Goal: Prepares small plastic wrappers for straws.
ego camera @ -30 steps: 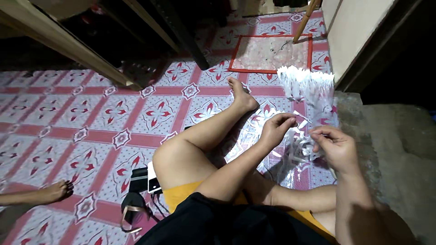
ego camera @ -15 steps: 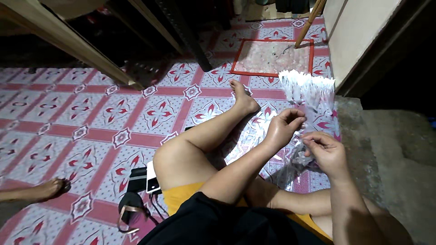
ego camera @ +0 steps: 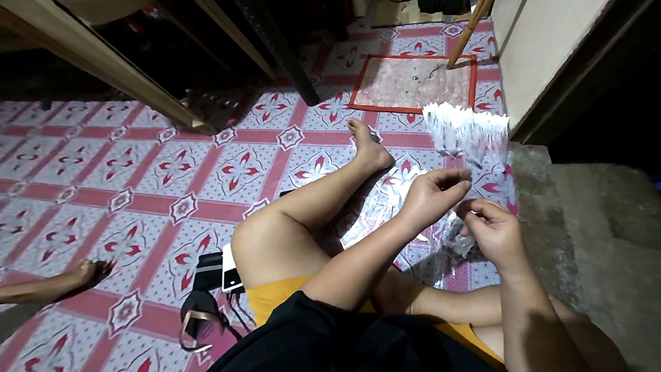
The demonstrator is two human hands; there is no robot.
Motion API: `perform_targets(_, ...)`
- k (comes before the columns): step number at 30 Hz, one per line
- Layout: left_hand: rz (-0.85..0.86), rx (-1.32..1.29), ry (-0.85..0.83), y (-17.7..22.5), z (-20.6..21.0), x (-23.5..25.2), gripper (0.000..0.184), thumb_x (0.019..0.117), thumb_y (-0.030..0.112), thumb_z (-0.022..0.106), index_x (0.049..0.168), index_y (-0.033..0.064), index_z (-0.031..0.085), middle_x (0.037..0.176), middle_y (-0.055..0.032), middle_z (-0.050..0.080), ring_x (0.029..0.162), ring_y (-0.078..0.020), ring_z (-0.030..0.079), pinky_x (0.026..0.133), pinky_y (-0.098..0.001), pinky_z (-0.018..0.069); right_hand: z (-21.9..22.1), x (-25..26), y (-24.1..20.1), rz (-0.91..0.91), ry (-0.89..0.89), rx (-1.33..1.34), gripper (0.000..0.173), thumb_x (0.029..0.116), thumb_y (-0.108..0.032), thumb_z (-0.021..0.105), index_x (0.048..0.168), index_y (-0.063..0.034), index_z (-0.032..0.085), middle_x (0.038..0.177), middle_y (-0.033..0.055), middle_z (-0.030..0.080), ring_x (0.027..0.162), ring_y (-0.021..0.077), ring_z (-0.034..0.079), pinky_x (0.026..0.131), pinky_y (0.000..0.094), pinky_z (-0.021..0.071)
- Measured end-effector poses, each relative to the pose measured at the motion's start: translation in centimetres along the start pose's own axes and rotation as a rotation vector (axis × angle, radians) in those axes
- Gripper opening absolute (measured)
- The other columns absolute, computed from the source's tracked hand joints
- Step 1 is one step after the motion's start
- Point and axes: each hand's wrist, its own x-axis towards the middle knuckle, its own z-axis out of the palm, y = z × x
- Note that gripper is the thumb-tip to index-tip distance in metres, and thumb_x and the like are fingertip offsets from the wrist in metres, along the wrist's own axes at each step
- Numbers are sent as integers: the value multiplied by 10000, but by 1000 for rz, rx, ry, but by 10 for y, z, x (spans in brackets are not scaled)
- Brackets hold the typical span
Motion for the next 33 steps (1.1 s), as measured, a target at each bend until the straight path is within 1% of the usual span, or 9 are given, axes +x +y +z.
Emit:
perform_targets(5,8,10,21,0,2,0,195,987,78,656,1151,7,735,976,-55,765,834,-92,721,783,-289,608,0,0,-2,12,-6,-19,92,959,-180,704,1027,-155,761,1053,-18,714,781,94,676,670,263,603)
perform_targets(9,22,-63,39,1,3,0,435,956,46,697,1366,-16,563,965,-78,769,814,-116,732,779,-302,612,-1,1,-1,11,2,-19,96,954,-178,711,1034,-157,761,1082,-12,712,788,100,681,668,268,607)
perform_targets(12,69,-63,35,3,4,0,552,939,12,706,1440,-6,477,976,-87,772,816,-126,738,800,-309,613,-5,1,2,5,18,-4,103,929,-191,745,1027,-183,776,1284,31,630,919,133,690,725,290,632)
perform_targets(15,144,-14,25,2,4,-2,569,935,6,709,1448,-18,463,973,-85,771,819,-136,743,811,-326,625,-17,2,1,-43,22,29,105,900,-215,784,1004,-222,790,1397,-3,578,1145,158,629,859,308,608)
perform_targets(17,183,37,24,-1,6,-4,577,927,11,720,1449,-6,474,967,-71,774,792,-130,741,776,-320,631,-24,2,4,-75,22,134,124,889,-183,795,1013,-174,788,1392,26,579,1148,185,625,853,318,612)
perform_targets(20,239,60,-1,-10,10,-5,586,924,10,724,1454,5,473,979,-67,773,792,-136,740,762,-325,636,-29,2,10,-103,4,292,153,895,-138,782,1046,-110,772,1373,74,579,1062,192,646,798,315,616)
perform_targets(23,278,90,-26,-18,16,-6,579,935,24,715,1460,12,471,990,-53,772,829,-136,748,799,-334,644,-31,2,4,-170,-4,316,180,874,-128,802,1050,-99,779,1378,85,589,1172,226,624,948,355,593)
perform_targets(25,310,116,-32,-25,21,-6,577,938,42,719,1460,13,475,987,-33,771,850,-128,750,818,-336,647,-31,2,2,-232,0,307,199,865,-146,814,1059,-115,781,1377,66,592,1253,235,569,1023,359,545)
perform_targets(33,365,184,-28,-53,41,-4,595,929,109,754,1469,61,509,1033,-2,775,876,-111,757,827,-333,653,-27,2,25,-306,28,467,230,880,-79,791,1101,-35,744,1221,123,656,1134,267,642,961,382,584)
